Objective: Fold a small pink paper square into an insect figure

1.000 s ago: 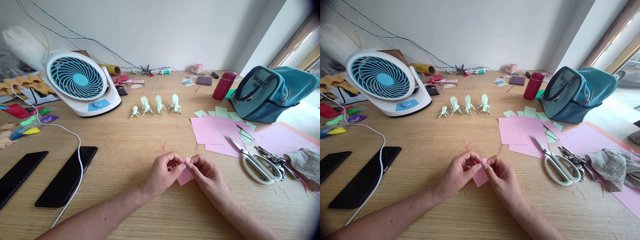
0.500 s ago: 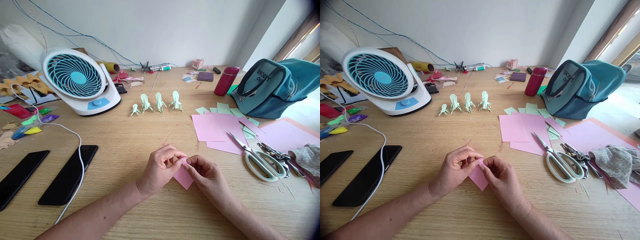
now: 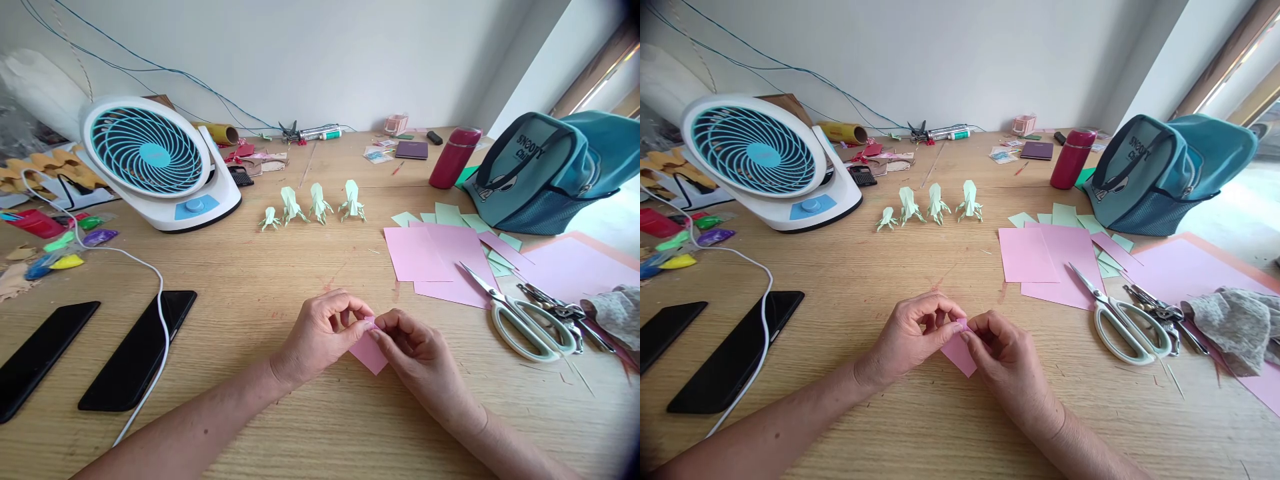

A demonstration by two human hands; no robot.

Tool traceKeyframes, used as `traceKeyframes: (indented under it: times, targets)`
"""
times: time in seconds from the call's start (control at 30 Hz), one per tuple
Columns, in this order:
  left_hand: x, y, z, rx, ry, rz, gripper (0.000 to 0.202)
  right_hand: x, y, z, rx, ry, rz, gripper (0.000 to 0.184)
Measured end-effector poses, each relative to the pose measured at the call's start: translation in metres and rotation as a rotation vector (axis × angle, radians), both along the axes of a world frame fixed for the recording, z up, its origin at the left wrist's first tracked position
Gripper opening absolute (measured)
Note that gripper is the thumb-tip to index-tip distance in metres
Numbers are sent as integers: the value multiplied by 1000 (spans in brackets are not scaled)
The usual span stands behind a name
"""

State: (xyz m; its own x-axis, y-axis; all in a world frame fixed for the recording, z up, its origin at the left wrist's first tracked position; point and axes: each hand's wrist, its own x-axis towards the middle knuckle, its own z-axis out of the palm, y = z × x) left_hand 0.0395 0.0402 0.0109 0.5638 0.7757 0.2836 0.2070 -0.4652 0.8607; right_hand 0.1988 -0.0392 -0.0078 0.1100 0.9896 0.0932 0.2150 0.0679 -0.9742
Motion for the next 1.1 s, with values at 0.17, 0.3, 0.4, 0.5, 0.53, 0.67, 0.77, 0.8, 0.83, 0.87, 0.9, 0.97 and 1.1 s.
traceKeyframes:
  times: [0.17, 0.3, 0.4, 0.5, 0.53, 0.67, 0.77, 0.8, 0.83, 0.87, 0.9, 0.97, 1.1]
  targets:
    - [0, -1, 1, 38, -11, -22, 5, 2, -2, -3, 48, -106, -11, 15]
    - [1, -1, 2, 37, 12, -27, 5, 3, -2, -4, 90, -174, -13, 14]
    - [1, -1, 2, 35, 16, -34, 6, 3, -3, -3, 107, -222, -15, 15]
    - [1, -1, 3, 7, 14, -48, 8, 3, -4, -2, 138, -252, -3, 15]
    - [1, -1, 4, -12, 17, -53, 9, 3, -4, -2, 146, -260, 3, 15]
    - [0, 1, 6, -159, 52, -95, 10, 4, -5, -3, 164, -300, 29, 13]
    - [0, 2, 7, -232, 75, -123, 11, 3, -5, -4, 156, -317, 38, 12]
    - [-1, 3, 7, -231, 77, -126, 11, 3, -5, -4, 153, -314, 35, 13]
    - [-1, 3, 7, -220, 77, -127, 12, 2, -5, -4, 151, -310, 32, 13]
    - [-1, 3, 7, -197, 73, -125, 12, 2, -5, -4, 151, -304, 28, 13]
    - [-2, 3, 7, -159, 70, -119, 11, 2, -4, -4, 151, -298, 24, 13]
    - [-2, 3, 6, -43, 68, -100, 9, 2, -3, -3, 148, -285, 16, 13]
    - [-4, 2, 3, 158, 70, -64, 8, 3, -1, -2, 130, -253, 2, 15]
